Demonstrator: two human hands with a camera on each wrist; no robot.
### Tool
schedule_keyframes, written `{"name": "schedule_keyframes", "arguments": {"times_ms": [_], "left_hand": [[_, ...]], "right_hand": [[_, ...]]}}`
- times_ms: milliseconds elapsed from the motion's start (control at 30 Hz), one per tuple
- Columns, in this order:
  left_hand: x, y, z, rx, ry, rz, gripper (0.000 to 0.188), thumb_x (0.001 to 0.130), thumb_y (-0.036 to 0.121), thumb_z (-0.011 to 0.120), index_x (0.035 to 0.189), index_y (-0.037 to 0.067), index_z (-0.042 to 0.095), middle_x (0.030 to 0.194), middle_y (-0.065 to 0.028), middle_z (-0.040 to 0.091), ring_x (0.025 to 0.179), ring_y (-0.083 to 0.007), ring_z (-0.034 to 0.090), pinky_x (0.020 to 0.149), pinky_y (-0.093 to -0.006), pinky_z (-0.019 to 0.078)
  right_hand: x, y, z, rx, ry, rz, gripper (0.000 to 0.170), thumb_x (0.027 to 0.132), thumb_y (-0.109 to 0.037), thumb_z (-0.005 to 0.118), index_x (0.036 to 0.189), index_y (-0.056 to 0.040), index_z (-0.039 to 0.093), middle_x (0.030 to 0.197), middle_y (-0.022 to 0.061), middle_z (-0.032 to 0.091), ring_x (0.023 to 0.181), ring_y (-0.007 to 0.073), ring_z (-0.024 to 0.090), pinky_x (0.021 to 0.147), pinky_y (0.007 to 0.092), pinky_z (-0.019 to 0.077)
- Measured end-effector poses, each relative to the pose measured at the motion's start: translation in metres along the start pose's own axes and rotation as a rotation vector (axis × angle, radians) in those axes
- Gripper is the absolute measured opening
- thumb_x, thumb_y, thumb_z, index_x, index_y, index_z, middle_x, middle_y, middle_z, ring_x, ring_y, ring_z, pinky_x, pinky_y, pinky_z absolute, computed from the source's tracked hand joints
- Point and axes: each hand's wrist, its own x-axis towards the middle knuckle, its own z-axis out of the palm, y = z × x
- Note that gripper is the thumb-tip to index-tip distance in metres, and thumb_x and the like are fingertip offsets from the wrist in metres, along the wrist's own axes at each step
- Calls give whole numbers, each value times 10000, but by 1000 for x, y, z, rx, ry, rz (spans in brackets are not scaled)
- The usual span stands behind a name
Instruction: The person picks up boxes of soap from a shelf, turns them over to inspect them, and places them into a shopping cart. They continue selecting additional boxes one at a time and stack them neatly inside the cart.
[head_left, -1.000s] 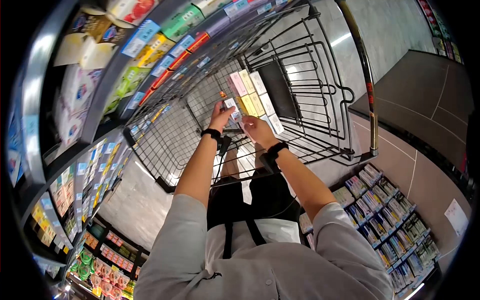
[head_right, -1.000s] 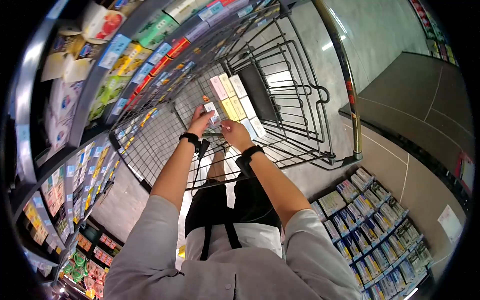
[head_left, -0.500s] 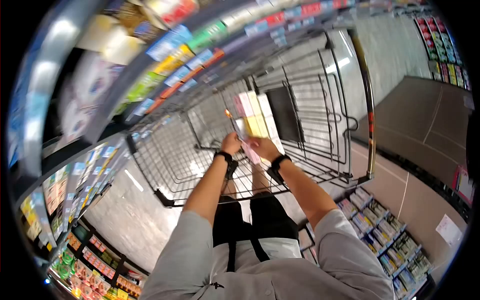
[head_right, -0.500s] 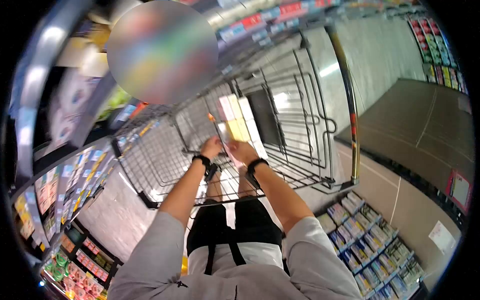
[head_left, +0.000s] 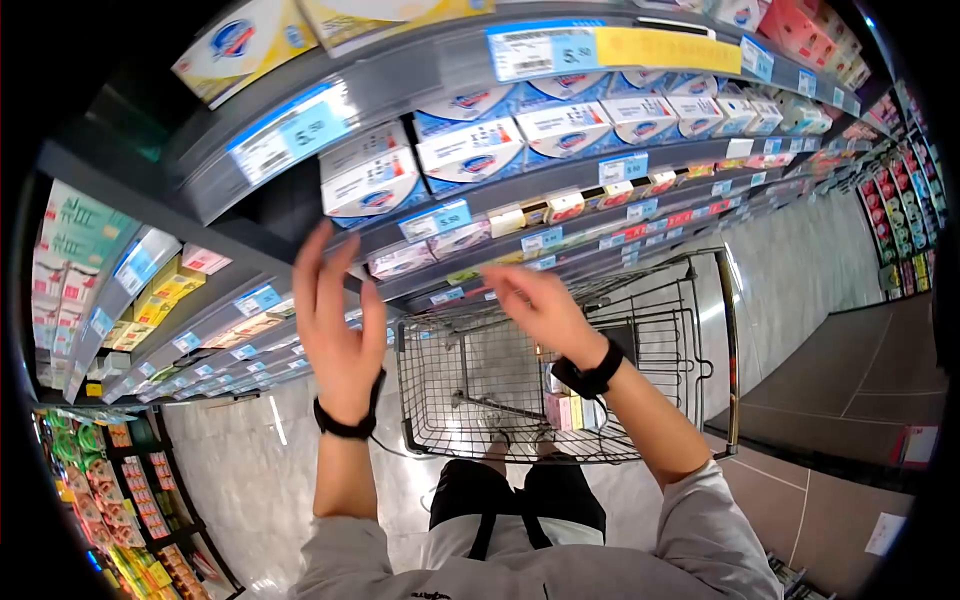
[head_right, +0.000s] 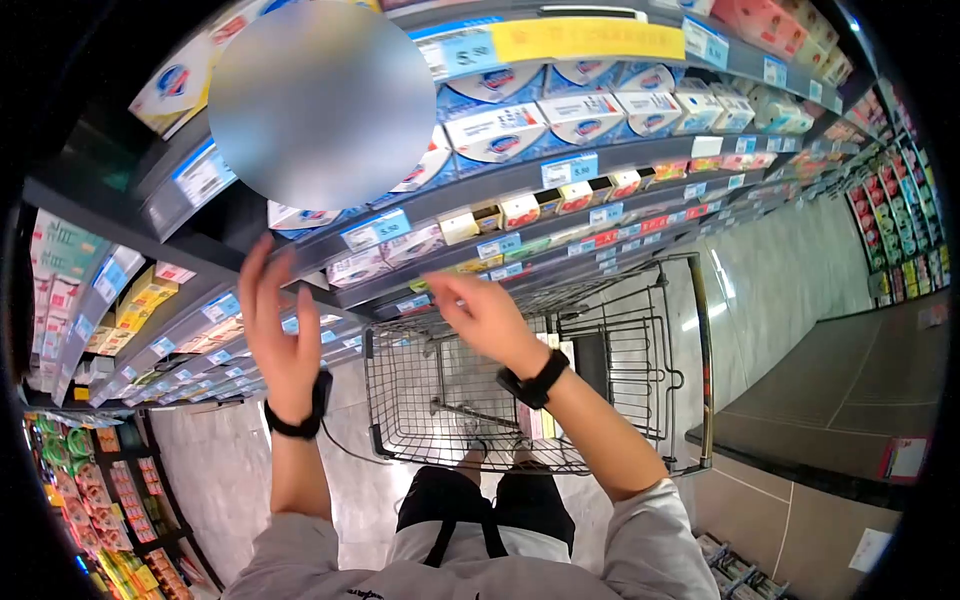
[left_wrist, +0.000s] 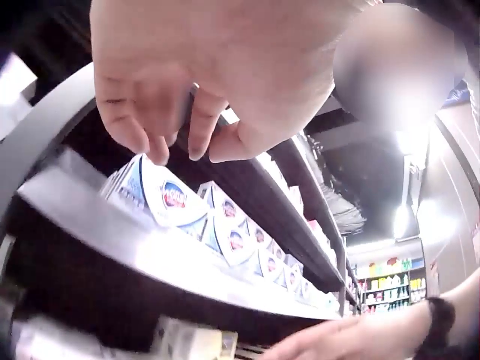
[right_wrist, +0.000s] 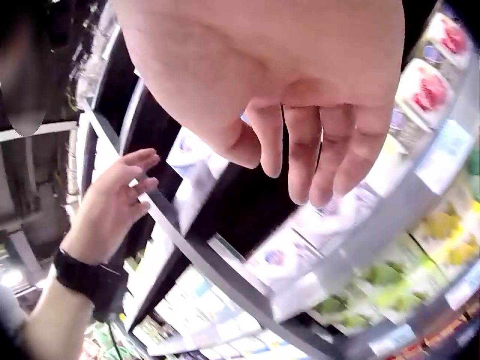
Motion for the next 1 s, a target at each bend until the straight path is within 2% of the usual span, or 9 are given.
{"name": "schedule_keyframes", "arguments": {"times_ms": [200,400,500,600,700,800,867,967,1000], "left_hand": [[33,-21,23,187,-5,35,557,772,113,601,1315,149,481,1377,-253,362,1198,-433,398,992,-482,349],[12,-22,23,134,-50,-7,568,776,125,583,1329,112,455,1319,-196,476,1238,-418,411,1024,-548,302],[8,-21,25,111,-34,5,554,791,100,571,1329,67,443,1312,-176,492,1223,-399,424,1053,-445,294],[2,-25,28,51,-8,-13,607,798,120,577,1369,35,387,1353,-175,459,1269,-362,410,1046,-544,267],[-6,-19,23,-510,120,-221,766,835,94,565,1470,43,139,1451,-172,308,1305,-298,361,1075,-474,258],[-25,-8,16,-989,285,-272,786,863,260,553,1476,70,99,1490,-170,207,1356,-330,265,1070,-479,292],[-35,16,13,-1041,254,-328,792,868,356,546,1469,67,118,1501,-184,175,1335,-336,301,1059,-483,316],[-88,11,33,-1194,-84,-601,693,899,338,534,1432,35,210,1487,-181,244,1296,-329,366,1051,-455,328],[-118,-2,52,-1060,-240,-555,581,914,269,528,1382,6,306,1447,-160,329,1277,-291,390,1049,-403,326]], "right_hand": [[61,-77,28,168,148,-42,491,825,-66,560,1306,-92,461,995,130,644,787,194,635,700,318,510],[71,-74,47,-128,285,-214,664,785,-63,560,1406,-101,327,1017,137,610,757,252,622,674,340,498],[70,-73,53,-121,265,-224,701,783,-69,564,1427,-90,289,1071,156,543,852,276,599,693,345,499],[68,-74,57,-27,240,-246,723,777,-17,550,1439,-83,267,1098,156,487,919,265,568,703,340,499],[57,-86,58,258,178,-303,723,766,63,507,1437,-77,277,1071,120,495,913,199,535,696,273,478],[25,-100,43,344,18,-414,606,792,29,519,1376,-58,384,1039,128,503,928,205,520,718,274,463],[-7,-96,36,376,106,-303,551,826,-23,531,1361,-56,405,1037,127,508,929,207,521,724,272,459],[-56,-51,50,334,138,-89,482,888,-140,540,1347,-53,424,1066,127,513,945,192,520,719,258,455],[-76,-25,59,258,79,2,474,916,-205,539,1349,-53,421,1097,127,515,960,175,517,708,247,455]]}}
